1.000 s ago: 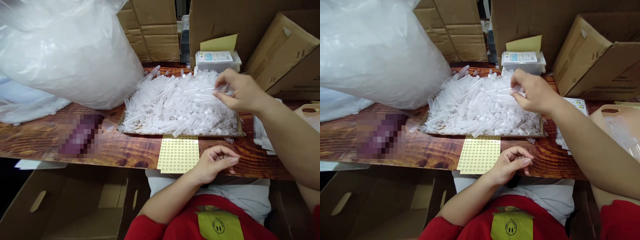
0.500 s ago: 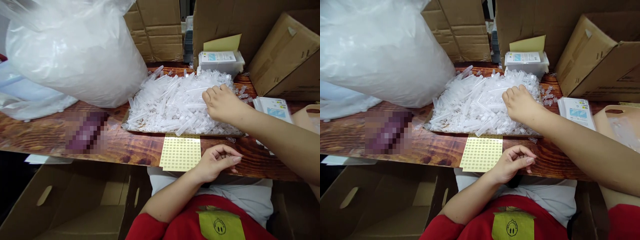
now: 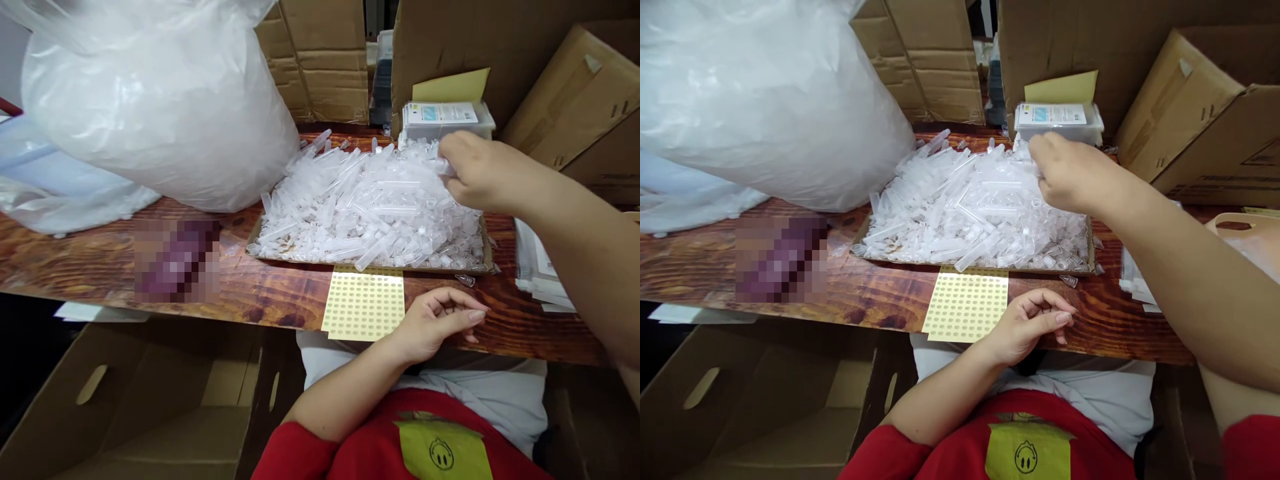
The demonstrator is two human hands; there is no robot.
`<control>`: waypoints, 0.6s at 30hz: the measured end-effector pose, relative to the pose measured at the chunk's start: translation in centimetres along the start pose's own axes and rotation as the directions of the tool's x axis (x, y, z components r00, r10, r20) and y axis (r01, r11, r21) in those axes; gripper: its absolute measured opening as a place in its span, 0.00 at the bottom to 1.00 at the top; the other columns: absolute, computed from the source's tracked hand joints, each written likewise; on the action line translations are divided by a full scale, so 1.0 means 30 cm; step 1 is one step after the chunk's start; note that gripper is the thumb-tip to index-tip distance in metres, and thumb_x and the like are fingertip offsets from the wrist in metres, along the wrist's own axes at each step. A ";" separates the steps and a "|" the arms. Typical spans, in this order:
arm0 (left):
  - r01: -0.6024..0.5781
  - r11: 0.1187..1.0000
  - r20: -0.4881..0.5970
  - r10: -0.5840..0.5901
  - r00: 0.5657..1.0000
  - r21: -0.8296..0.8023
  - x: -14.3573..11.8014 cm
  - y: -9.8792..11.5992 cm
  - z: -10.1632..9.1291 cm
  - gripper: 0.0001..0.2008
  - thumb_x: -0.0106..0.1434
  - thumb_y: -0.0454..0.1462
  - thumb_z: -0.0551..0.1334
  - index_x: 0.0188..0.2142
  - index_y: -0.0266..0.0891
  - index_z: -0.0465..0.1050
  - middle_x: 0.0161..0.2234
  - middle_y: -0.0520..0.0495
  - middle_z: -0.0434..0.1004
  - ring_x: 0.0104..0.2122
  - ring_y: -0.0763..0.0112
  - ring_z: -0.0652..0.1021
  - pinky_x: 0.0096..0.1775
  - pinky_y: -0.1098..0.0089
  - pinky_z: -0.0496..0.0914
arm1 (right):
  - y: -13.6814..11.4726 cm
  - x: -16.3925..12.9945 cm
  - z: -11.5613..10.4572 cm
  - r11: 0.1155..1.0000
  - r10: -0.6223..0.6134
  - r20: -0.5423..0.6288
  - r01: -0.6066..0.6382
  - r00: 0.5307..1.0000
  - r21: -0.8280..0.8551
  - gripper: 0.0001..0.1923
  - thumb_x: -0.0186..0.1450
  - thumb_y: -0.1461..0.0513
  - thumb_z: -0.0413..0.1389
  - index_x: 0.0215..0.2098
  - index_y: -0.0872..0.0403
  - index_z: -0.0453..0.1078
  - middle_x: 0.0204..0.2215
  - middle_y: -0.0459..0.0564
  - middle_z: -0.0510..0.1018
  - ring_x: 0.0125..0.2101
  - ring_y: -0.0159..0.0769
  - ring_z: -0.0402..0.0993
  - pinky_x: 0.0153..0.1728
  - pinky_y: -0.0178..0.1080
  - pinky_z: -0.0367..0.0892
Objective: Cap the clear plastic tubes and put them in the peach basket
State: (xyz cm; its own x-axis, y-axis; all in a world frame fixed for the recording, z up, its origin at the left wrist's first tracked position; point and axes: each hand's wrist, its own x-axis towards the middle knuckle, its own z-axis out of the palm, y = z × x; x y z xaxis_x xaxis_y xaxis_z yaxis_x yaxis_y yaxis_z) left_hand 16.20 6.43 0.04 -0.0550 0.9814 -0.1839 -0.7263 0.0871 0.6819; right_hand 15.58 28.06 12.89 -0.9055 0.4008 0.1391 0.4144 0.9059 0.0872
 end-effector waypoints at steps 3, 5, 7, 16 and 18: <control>-0.006 1.000 -0.013 0.006 1.000 0.000 0.001 -0.002 0.000 0.25 0.50 0.50 0.81 0.35 0.34 0.79 0.29 0.50 0.80 0.23 0.80 0.75 0.30 0.73 0.72 | -0.033 0.096 0.014 0.995 -0.049 -0.022 0.051 0.999 0.087 0.19 0.70 0.58 0.58 0.57 0.53 0.67 0.55 0.60 0.74 0.43 0.47 0.73 0.40 0.45 0.65; -0.010 1.000 -0.015 0.010 1.000 0.004 0.000 -0.001 -0.001 0.25 0.50 0.50 0.81 0.36 0.34 0.79 0.29 0.50 0.80 0.23 0.80 0.75 0.31 0.73 0.71 | -0.061 0.161 0.052 0.995 -0.083 0.004 0.083 0.997 0.055 0.19 0.68 0.55 0.63 0.53 0.53 0.71 0.52 0.59 0.76 0.43 0.49 0.74 0.39 0.46 0.66; -0.009 1.000 -0.012 0.009 1.000 0.010 -0.003 0.002 -0.001 0.25 0.50 0.50 0.81 0.36 0.34 0.79 0.29 0.50 0.80 0.23 0.80 0.75 0.31 0.73 0.71 | -0.074 0.208 0.093 0.992 -0.126 0.039 0.126 0.991 0.000 0.18 0.63 0.53 0.67 0.46 0.53 0.74 0.46 0.58 0.78 0.40 0.50 0.75 0.35 0.46 0.65; 0.065 0.998 0.000 -0.065 0.998 0.015 -0.009 0.024 0.005 0.29 0.46 0.53 0.81 0.35 0.33 0.79 0.29 0.50 0.79 0.23 0.79 0.76 0.30 0.74 0.68 | -0.072 0.124 0.020 0.971 -0.219 0.032 0.214 0.975 0.106 0.11 0.65 0.55 0.57 0.42 0.53 0.70 0.44 0.59 0.75 0.39 0.50 0.74 0.36 0.48 0.67; 0.071 0.997 0.005 -0.071 0.997 0.014 -0.009 0.026 0.007 0.29 0.46 0.53 0.81 0.35 0.33 0.78 0.29 0.50 0.79 0.23 0.79 0.76 0.30 0.74 0.68 | -0.116 0.089 0.001 0.964 -0.249 0.106 0.236 0.963 0.122 0.11 0.64 0.59 0.56 0.43 0.54 0.69 0.46 0.59 0.75 0.41 0.49 0.74 0.38 0.48 0.67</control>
State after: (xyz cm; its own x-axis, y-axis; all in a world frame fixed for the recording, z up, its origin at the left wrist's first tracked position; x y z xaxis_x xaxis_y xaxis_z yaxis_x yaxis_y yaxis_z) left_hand 15.81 6.27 0.77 0.0006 0.9736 -0.2282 -0.7190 0.1590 0.6766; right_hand 11.72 25.98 12.93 -0.9846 0.1748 0.0071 0.1748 0.9846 -0.0033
